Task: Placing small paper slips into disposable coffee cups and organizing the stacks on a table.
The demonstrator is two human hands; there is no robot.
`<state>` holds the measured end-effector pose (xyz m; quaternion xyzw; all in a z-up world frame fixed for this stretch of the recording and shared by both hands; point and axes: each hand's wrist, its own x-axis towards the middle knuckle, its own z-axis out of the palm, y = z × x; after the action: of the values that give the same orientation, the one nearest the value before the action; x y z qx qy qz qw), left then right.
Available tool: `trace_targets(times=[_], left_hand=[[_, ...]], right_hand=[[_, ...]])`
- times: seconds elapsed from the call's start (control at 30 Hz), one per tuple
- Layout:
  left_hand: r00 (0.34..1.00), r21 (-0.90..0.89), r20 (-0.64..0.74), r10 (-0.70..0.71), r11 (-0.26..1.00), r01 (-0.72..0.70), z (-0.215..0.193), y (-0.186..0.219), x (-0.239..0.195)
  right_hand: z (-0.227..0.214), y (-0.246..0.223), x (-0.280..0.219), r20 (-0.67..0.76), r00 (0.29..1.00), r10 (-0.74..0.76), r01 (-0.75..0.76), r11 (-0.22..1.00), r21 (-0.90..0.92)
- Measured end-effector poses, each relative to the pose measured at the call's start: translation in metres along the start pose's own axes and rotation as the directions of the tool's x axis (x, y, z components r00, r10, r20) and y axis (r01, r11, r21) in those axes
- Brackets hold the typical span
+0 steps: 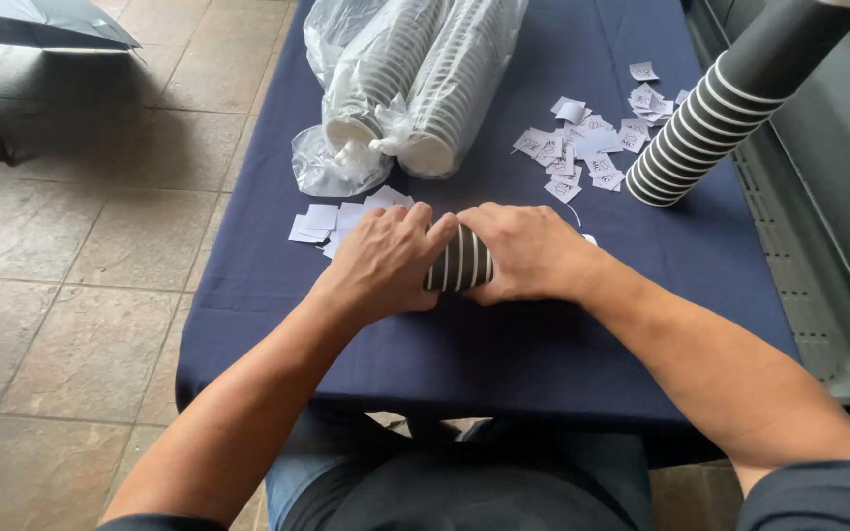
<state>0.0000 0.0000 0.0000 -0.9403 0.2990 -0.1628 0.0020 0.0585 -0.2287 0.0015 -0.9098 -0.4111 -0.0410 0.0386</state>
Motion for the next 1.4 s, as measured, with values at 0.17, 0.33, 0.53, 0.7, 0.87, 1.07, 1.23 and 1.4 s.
trace_targets(times=[0.17, 0.33, 0.53, 0.7, 0.87, 1.07, 1.23, 1.4], left_hand=[[0.999, -0.063, 0.042, 0.003, 0.998, 0.000, -0.024, 0.001, 0.003], [0.998, -0.115, 0.063, -0.011, 0.993, 0.018, -0.043, 0.003, 0.005], [0.990, -0.300, 0.131, -0.060, 0.949, 0.097, -0.050, 0.002, 0.001], [0.971, -0.352, 0.200, -0.132, 0.915, 0.197, -0.050, 0.009, 0.000], [0.946, -0.374, 0.260, -0.195, 0.882, 0.285, -0.054, 0.016, 0.000], [0.910, -0.367, 0.328, -0.254, 0.853, 0.371, -0.055, 0.002, -0.012], [0.858, -0.426, 0.319, -0.403, 0.748, 0.510, -0.070, -0.019, -0.038], [0.682, -0.778, 0.027, -0.731, 0.413, 0.474, -0.037, -0.031, -0.052]], right_hand=[[-0.013, -0.008, -0.008, -0.071, 0.995, -0.072, 0.062, 0.990, -0.127], [-0.029, -0.013, -0.012, -0.111, 0.981, -0.156, 0.133, 0.973, -0.191], [-0.043, -0.023, -0.017, -0.244, 0.906, -0.346, 0.216, 0.874, -0.435], [-0.048, -0.027, -0.016, -0.290, 0.825, -0.485, 0.286, 0.801, -0.526], [-0.048, -0.028, -0.019, -0.302, 0.780, -0.549, 0.320, 0.763, -0.561], [-0.066, -0.004, -0.025, -0.263, 0.837, -0.480, 0.252, 0.765, -0.593], [-0.064, 0.044, -0.010, -0.273, 0.861, -0.428, 0.114, 0.688, -0.716], [-0.008, 0.053, 0.039, -0.343, 0.748, -0.568, 0.124, 0.628, -0.768]])
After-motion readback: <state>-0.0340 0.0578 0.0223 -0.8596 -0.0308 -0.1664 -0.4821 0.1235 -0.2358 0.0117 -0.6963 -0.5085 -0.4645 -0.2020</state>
